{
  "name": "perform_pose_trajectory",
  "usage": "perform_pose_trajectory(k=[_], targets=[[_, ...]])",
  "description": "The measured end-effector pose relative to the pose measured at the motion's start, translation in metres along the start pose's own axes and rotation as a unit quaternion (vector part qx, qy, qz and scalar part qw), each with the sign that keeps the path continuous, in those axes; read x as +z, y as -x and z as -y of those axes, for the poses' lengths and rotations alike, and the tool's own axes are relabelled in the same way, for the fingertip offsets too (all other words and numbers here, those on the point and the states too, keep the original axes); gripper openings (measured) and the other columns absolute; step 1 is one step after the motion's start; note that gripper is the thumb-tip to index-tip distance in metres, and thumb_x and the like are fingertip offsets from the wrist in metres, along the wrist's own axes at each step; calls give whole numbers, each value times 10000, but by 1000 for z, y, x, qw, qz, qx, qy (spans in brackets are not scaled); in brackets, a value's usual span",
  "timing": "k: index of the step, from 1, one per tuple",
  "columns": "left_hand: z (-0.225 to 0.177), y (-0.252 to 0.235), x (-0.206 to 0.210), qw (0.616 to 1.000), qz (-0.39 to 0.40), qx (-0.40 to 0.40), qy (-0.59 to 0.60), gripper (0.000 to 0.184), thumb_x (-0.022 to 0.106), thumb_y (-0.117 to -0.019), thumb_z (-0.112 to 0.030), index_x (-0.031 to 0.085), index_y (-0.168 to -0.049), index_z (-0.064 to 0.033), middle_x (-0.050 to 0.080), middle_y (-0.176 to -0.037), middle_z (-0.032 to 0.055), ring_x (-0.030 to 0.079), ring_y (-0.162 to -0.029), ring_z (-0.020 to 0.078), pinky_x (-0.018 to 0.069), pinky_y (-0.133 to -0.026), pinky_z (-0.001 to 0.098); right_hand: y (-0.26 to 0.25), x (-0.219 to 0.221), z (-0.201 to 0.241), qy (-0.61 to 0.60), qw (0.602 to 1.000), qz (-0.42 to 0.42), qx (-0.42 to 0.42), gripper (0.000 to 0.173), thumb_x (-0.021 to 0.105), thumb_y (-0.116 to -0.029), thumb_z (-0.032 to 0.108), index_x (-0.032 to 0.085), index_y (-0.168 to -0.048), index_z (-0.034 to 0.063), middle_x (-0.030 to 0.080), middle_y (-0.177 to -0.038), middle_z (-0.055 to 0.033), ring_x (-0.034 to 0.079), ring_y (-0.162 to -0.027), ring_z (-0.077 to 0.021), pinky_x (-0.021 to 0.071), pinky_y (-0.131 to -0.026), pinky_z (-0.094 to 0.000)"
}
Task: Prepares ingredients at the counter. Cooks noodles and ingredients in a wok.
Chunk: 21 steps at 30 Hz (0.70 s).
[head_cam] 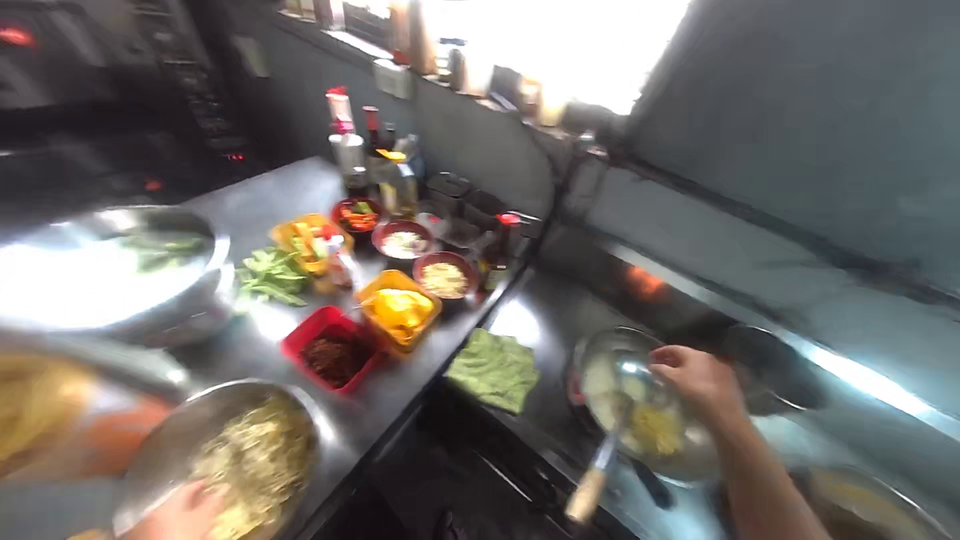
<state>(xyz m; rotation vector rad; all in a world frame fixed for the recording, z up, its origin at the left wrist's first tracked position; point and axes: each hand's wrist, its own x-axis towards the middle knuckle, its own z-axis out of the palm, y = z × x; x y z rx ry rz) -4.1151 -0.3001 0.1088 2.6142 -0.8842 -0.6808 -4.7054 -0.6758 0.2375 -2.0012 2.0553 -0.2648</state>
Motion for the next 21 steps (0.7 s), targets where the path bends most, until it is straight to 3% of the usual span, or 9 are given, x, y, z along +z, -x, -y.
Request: perform_pose_trajectory(k=[3,6,8,10,13,16,18,21], targets=[[4,-11,-6,999,-3,-46,5,381,635,-1025,-223,655,-1348,-20,673,-1286,245,634,-1229,410,455,-1089,602,40,45,143,-43,986,21,-161,169,691,-984,159,756,-1133,115,749,-998,-159,709,-907,-375,527,-804,-673],[18,-27,-11,998,12,-55,-14,380,612,-1018,-257,667,-1354,-89,693,-1274,189,653,-1211,370,488,-1060,596,101,129,281,-56,947,126,-290,157,678,-979,183,759,-1109,148,761,-971,-64,735,-888,-238,600,-821,-528],[26,-34,-11,998,30,-55,-21,386,601,-1017,-283,664,-1362,-121,692,-1280,174,656,-1205,360,505,-1038,592,145,196,358,-41,910,221,-348,166,652,-979,223,760,-1091,164,758,-971,-46,733,-906,-222,601,-839,-512],[32,-37,-13,997,52,-54,-23,409,589,-1021,-288,642,-1396,-134,677,-1310,168,648,-1222,353,506,-1045,579,185,255,419,1,880,290,-375,188,622,-976,236,760,-1076,158,752,-987,-76,723,-946,-270,580,-847,-540],[38,-37,-15,995,89,-50,-17,435,570,-1029,-271,603,-1440,-132,641,-1371,165,625,-1260,348,497,-1062,562,218,328,469,83,864,337,-365,318,622,-966,242,674,-1250,109,694,-1190,-176,666,-1128,-374,544,-925,-586],[48,-41,-8,993,107,-40,-11,446,581,-1025,-286,595,-1436,-114,629,-1392,151,622,-1269,335,505,-1059,546,237,367,493,122,882,318,-325,605,716,-890,310,542,-1448,154,573,-1345,-270,643,-1128,-442,559,-868,-601],[52,-45,-4,993,113,-36,5,448,582,-1022,-281,592,-1433,-103,624,-1395,151,617,-1275,328,503,-1065,536,248,375,502,153,885,315,-307,633,724,-881,308,529,-1455,128,466,-1455,-308,637,-1129,-464,564,-866,-600],[56,-56,6,994,100,-15,35,456,587,-1004,-220,582,-1443,-96,624,-1395,143,622,-1269,310,503,-1072,512,258,384,508,172,881,318,-306,534,668,-931,264,562,-1422,82,424,-1515,-285,652,-1123,-438,572,-879,-574]])
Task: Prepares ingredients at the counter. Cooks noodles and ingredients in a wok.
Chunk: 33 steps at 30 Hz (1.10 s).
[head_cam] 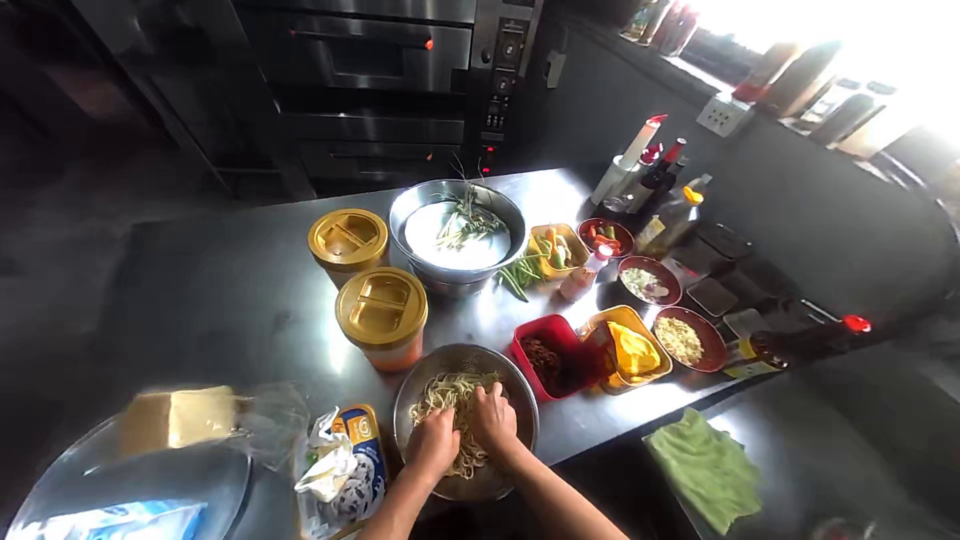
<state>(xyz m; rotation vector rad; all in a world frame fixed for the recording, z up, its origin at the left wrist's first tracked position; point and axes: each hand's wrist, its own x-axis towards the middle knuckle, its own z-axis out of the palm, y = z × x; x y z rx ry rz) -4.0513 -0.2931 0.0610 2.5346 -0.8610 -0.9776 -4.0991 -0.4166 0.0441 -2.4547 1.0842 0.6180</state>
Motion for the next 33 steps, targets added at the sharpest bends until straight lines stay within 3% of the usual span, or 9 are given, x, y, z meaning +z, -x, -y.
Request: perform_pose_trajectory(k=[4,7,10,14,17,22,26,30,33], targets=[[1,-19,5,999,-27,30,34,494,621,-957,-131,568,-1444,-64,612,-1396,160,610,-1280,309,507,-1074,493,-4,-1,-3,-51,998,-5,-29,364,620,-964,203,658,-1315,113,522,-1445,-229,668,-1106,-404,571,-909,-569],[0,-27,1,995,-49,49,70,580,688,-936,-188,531,-1486,-89,579,-1434,157,586,-1306,302,485,-1102,478,-4,-19,-19,-130,988,-38,-73,242,707,-895,209,756,-1116,123,687,-1211,-148,666,-1113,-329,549,-937,-552],[-9,-28,0,991,-52,75,97,715,774,-885,-232,491,-1536,-152,507,-1507,149,579,-1309,304,498,-1091,482,-4,-29,-39,-204,973,-49,-96,208,755,-880,256,780,-1050,138,752,-1020,-94,711,-986,-266,559,-905,-539],[-13,-34,12,988,-80,92,98,490,744,-910,-236,644,-1378,-132,549,-1453,160,613,-1255,310,531,-1042,482,-1,-33,-46,-363,926,-34,-93,156,798,-863,233,777,-969,120,748,-853,-58,711,-751,-189,600,-742,-449],[-15,-37,14,992,-87,71,54,352,668,-946,-228,700,-1285,-135,591,-1409,128,658,-1174,302,562,-975,491,8,-40,-43,-371,924,-41,-80,117,785,-841,192,782,-945,139,740,-805,-28,696,-699,-158,593,-688,-413],[-22,-36,12,996,-68,52,19,332,657,-957,-283,716,-1259,-160,620,-1367,98,683,-1105,308,582,-898,539,18,-43,-49,-421,903,-54,-71,95,790,-837,169,779,-919,121,728,-770,-29,680,-681,-156,574,-658,-392],[-11,-37,21,993,-78,81,26,312,646,-975,-306,728,-1225,-139,637,-1350,89,666,-1151,288,563,-950,524,21,-44,-58,-405,910,-46,-77,182,828,-823,197,762,-967,108,726,-804,-47,683,-706,-177,584,-687,-414],[14,-39,41,985,-113,120,48,293,579,-1007,-223,741,-1241,-153,671,-1329,82,650,-1209,261,521,-1045,479,14,-44,-59,-327,943,-3,-63,481,782,-866,200,612,-1314,150,751,-994,-87,733,-852,-230,607,-800,-482],[22,-36,47,982,-131,119,68,294,580,-966,-125,752,-1203,-102,698,-1291,102,667,-1196,262,522,-1049,468,16,-48,-51,-233,971,-43,-34,408,623,-982,180,598,-1388,148,744,-1055,-125,733,-902,-281,597,-821,-519]])
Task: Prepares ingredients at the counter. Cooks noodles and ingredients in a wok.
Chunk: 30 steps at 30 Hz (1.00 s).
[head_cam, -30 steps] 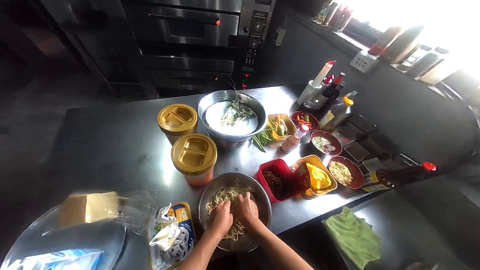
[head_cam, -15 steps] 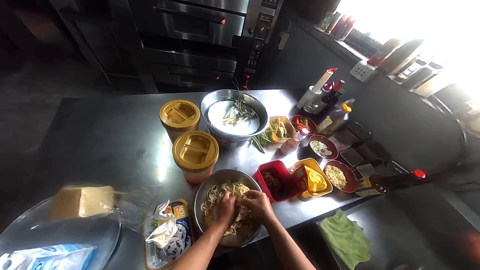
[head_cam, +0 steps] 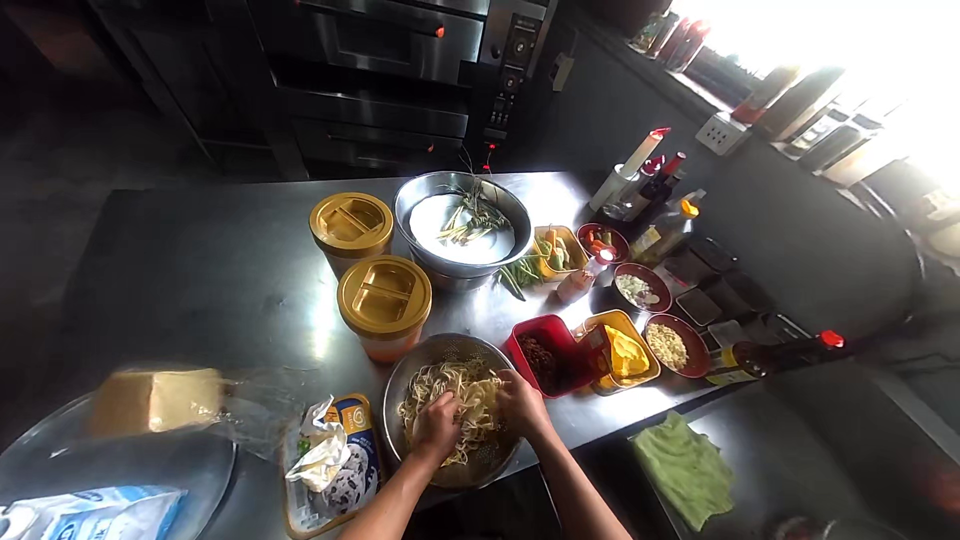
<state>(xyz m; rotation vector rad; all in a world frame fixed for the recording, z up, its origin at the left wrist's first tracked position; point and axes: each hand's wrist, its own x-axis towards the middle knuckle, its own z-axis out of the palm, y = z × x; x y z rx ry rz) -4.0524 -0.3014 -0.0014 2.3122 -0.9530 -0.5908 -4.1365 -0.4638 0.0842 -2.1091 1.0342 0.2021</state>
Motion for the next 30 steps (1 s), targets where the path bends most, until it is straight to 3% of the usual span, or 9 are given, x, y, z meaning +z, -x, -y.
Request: perform_pose_trajectory(k=[3,7,10,15,19,23,25,27,30], targets=[[-2,3,-6,999,7,-20,30,298,580,-951,-83,736,-1204,-61,705,-1251,122,672,-1179,269,529,-1034,473,5,7,10,122,992,-26,18,354,592,-975,150,629,-1323,95,724,-1081,-184,712,-1000,-365,569,-861,-572],[-4,6,-12,998,-20,-29,51,247,593,-954,-119,752,-1125,-40,725,-1160,118,698,-1098,265,556,-980,471,-3,32,12,196,980,7,42,441,654,-934,235,563,-1334,72,714,-1099,-188,701,-1046,-374,559,-877,-572],[-3,10,-18,997,-37,-31,60,238,605,-944,-126,758,-1107,-45,731,-1140,104,706,-1070,249,565,-963,458,-9,47,22,219,972,23,82,440,633,-922,263,570,-1326,99,710,-1160,-171,690,-1099,-366,553,-876,-577],[0,13,-28,994,-18,-66,84,277,598,-948,-113,745,-1175,-51,729,-1197,105,688,-1143,234,535,-1028,441,-21,53,24,210,970,56,107,338,666,-897,290,701,-1175,102,703,-1207,-160,677,-1128,-349,549,-877,-597],[-2,15,-31,995,-5,-67,73,283,582,-950,-111,737,-1179,-45,726,-1192,111,685,-1142,242,532,-1027,445,-19,53,18,224,970,61,72,375,682,-884,265,705,-1245,165,608,-1359,-187,657,-1151,-367,558,-895,-591],[-14,21,-49,996,41,-80,16,358,576,-962,-148,701,-1296,-126,673,-1331,86,637,-1241,259,506,-1065,477,-5,28,13,156,987,41,-21,361,688,-879,139,676,-1238,110,704,-1180,-168,671,-1127,-347,537,-950,-569],[-27,25,-60,997,44,-61,7,466,614,-962,-211,627,-1428,-189,594,-1470,48,560,-1346,256,455,-1123,467,2,12,11,67,996,28,-44,340,741,-878,144,686,-1210,99,729,-1081,-151,707,-1011,-309,563,-902,-537],[-37,23,-60,999,39,-25,17,550,676,-940,-267,579,-1479,-216,549,-1522,21,516,-1387,262,432,-1141,475,1,7,4,-27,998,26,-56,279,742,-889,162,689,-1153,86,724,-954,-111,699,-862,-255,572,-804,-495],[-44,14,-50,998,49,-4,29,551,680,-939,-222,577,-1479,-190,572,-1499,16,521,-1383,248,415,-1158,463,-11,21,-8,-63,994,55,-68,274,729,-896,177,675,-1141,66,714,-963,-114,701,-858,-239,586,-811,-476]])
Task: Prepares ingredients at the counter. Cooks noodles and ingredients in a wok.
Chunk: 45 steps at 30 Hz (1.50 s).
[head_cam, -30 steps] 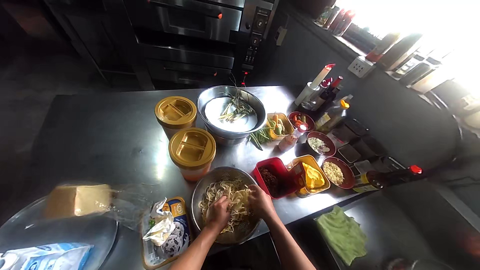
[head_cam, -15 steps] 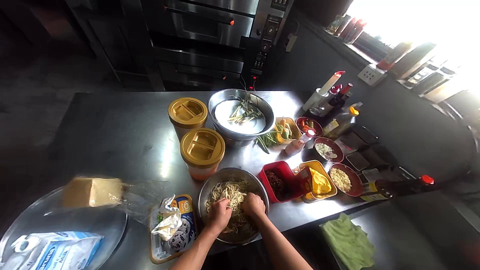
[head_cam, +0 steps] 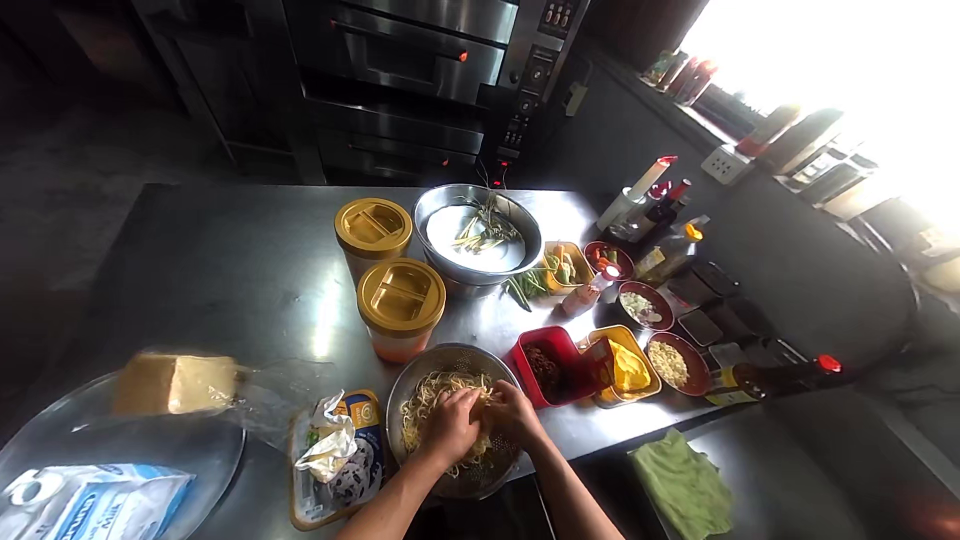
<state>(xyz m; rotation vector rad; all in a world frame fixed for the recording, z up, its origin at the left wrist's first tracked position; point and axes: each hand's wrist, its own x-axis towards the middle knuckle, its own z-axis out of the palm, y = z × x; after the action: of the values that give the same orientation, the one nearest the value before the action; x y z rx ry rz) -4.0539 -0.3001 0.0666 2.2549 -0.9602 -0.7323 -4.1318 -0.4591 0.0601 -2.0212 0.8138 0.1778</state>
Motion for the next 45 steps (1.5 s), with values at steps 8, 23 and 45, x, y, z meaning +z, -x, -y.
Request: perform_pose_trajectory(k=[8,23,45], targets=[[28,-12,33,1000,13,-22,13,431,612,-963,-134,635,-1392,-91,664,-1359,112,609,-1296,258,464,-1129,454,7,31,5,189,981,-16,49,460,681,-886,160,592,-1330,81,700,-1176,-176,675,-1131,-340,543,-964,-538],[11,-8,21,997,-8,-72,-11,396,653,-972,-313,681,-1332,-150,639,-1345,107,632,-1227,278,514,-1047,485,19,3,13,-8,995,-104,-3,151,755,-836,175,739,-973,115,719,-835,-61,694,-794,-210,556,-751,-490],[16,-24,18,998,-17,-32,51,260,749,-900,-203,757,-1109,-48,643,-1233,157,617,-1178,323,518,-1020,500,59,-30,31,-252,955,-129,-92,298,727,-794,-57,738,-1076,39,740,-917,-113,706,-797,-210,603,-717,-406]])
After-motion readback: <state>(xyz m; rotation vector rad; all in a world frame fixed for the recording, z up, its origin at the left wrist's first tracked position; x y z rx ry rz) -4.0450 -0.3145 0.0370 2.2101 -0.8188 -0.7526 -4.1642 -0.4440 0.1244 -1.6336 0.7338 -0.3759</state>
